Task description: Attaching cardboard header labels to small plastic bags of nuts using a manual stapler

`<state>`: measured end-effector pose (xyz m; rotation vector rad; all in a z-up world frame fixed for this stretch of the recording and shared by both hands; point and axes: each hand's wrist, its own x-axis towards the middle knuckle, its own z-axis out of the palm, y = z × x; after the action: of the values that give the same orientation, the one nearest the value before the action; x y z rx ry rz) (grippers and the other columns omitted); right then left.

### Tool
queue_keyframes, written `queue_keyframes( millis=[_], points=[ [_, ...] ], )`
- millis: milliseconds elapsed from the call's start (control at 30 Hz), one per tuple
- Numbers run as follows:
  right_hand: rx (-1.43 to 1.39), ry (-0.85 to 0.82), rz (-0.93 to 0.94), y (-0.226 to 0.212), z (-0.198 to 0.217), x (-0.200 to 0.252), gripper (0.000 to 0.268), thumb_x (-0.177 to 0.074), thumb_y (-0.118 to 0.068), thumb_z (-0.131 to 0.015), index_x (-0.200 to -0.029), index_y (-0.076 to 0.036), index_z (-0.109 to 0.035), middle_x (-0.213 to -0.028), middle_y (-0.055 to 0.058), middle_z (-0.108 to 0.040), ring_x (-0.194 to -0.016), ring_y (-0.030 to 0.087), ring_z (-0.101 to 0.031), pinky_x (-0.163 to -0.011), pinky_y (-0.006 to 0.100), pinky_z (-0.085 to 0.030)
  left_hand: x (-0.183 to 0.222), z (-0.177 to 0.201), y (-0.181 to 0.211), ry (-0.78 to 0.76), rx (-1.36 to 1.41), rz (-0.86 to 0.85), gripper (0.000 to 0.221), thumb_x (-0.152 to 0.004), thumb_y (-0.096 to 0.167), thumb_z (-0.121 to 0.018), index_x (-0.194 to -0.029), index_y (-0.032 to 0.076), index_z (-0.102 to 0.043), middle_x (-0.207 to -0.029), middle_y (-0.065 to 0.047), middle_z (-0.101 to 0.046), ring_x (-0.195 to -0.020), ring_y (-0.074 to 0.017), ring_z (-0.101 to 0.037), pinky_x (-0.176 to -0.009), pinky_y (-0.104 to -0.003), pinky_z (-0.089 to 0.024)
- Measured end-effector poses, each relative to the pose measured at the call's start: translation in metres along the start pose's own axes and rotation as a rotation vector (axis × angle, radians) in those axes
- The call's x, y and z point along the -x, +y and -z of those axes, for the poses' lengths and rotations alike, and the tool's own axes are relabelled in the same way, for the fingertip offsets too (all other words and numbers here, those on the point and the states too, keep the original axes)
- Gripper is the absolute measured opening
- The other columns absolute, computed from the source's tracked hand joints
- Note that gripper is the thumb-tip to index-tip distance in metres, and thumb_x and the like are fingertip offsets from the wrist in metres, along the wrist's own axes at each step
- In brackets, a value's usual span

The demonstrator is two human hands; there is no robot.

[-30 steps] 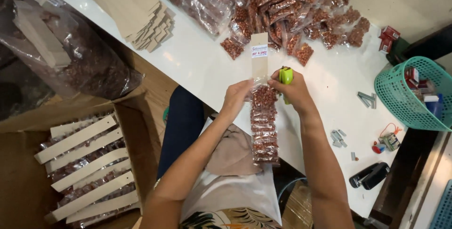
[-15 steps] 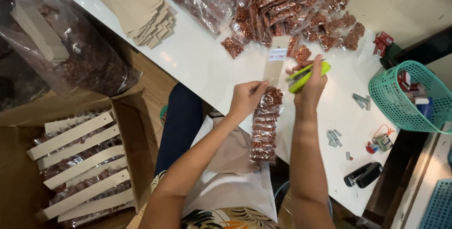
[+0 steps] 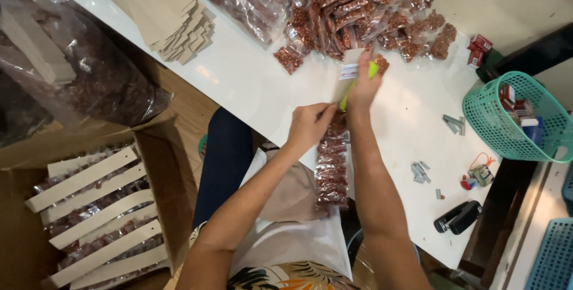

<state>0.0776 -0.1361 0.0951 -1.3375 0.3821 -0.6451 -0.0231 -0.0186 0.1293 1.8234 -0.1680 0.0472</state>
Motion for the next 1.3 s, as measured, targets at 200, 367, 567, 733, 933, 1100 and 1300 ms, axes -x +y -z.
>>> queue_keyframes(
  millis=[200, 367, 567, 733, 933, 1100, 1300],
  points=[
    [0.74, -0.267, -0.057, 0.074, 0.059, -0.135, 0.061, -0.075, -0.039, -0.096, -0.114, -0.005, -0.062, -0.094, 0.012, -0.066, -0.085, 0.027, -0.072, -0.06, 0.037, -0.063, -0.014, 0.006, -0.079, 0.004, 0.137, 0.449, 0.04, -0.098, 0.05, -0.064, -0.113, 0.016, -0.08, -0.101, -0.013, -0.079, -0.108, -0.0347, -0.072, -0.094, -0.048, -0.056],
    [1.36, -0.398, 0.106, 0.139, 0.144, -0.244, 0.062, -0.081, -0.054, -0.083, -0.125, -0.013, -0.069, -0.11, 0.016, -0.071, -0.108, 0.036, -0.069, -0.09, 0.047, -0.055, -0.015, -0.001, -0.112, 0.074, 0.196, 0.493, 0.039, -0.098, 0.041, -0.065, -0.123, 0.013, -0.076, -0.107, -0.016, -0.077, -0.112, -0.0364, -0.07, -0.097, -0.049, -0.054],
    [1.068, -0.71, -0.224, -0.022, 0.126, -0.089, 0.043, -0.077, -0.033, -0.085, -0.109, -0.007, -0.073, -0.093, 0.016, -0.074, -0.089, 0.031, -0.071, -0.073, 0.038, -0.053, -0.025, -0.005, -0.116, 0.094, 0.285, 0.471, 0.038, -0.093, 0.031, -0.069, -0.122, 0.007, -0.076, -0.113, -0.019, -0.076, -0.113, -0.0368, -0.069, -0.099, -0.05, -0.052],
    [0.476, -0.77, -0.43, -0.062, 0.098, -0.003, 0.029, -0.08, -0.02, -0.085, -0.101, -0.003, -0.073, -0.084, 0.014, -0.075, -0.079, 0.026, -0.076, -0.062, 0.032, -0.057, -0.022, -0.001, -0.083, 0.049, 0.626, 0.463, 0.04, -0.097, 0.039, -0.062, -0.115, 0.005, -0.075, -0.091, -0.009, -0.073, -0.082, -0.0158, -0.067, -0.08, -0.035, -0.06],
    [0.447, -0.687, -0.37, -0.051, 0.087, 0.023, 0.033, -0.08, -0.016, -0.088, -0.101, 0.003, -0.07, -0.077, 0.013, -0.068, -0.066, 0.022, -0.069, -0.054, 0.03, -0.056, -0.013, 0.017, -0.042, 0.054, 0.287, 0.278, 0.033, -0.1, 0.04, -0.068, -0.112, 0.011, -0.079, -0.101, -0.011, -0.078, -0.102, -0.0229, -0.073, -0.09, -0.043, -0.058],
    [0.48, -0.65, -0.275, -0.094, 0.089, 0.027, 0.02, -0.085, -0.008, -0.075, -0.102, 0.0, -0.071, -0.071, 0.009, -0.061, -0.052, 0.022, -0.063, -0.044, 0.028, -0.049, -0.01, 0.004, -0.044, 0.088, 0.211, 0.17, 0.023, -0.101, 0.03, -0.066, -0.101, 0.012, -0.081, -0.086, -0.012, -0.078, -0.086, -0.0204, -0.075, -0.078, -0.038, -0.058],
    [-0.1, -0.061, -0.284, -0.079, 0.03, -0.002, 0.043, -0.098, -0.048, -0.055, -0.083, -0.008, -0.056, -0.065, 0.011, -0.069, -0.054, 0.021, -0.072, -0.054, 0.033, -0.063, 0.012, -0.004, -0.013, 0.142, 0.177, -0.045, 0.019, -0.1, 0.021, -0.065, -0.102, 0.009, -0.08, -0.082, -0.016, -0.076, -0.086, -0.0206, -0.074, -0.068, -0.037, -0.058]
  ],
)
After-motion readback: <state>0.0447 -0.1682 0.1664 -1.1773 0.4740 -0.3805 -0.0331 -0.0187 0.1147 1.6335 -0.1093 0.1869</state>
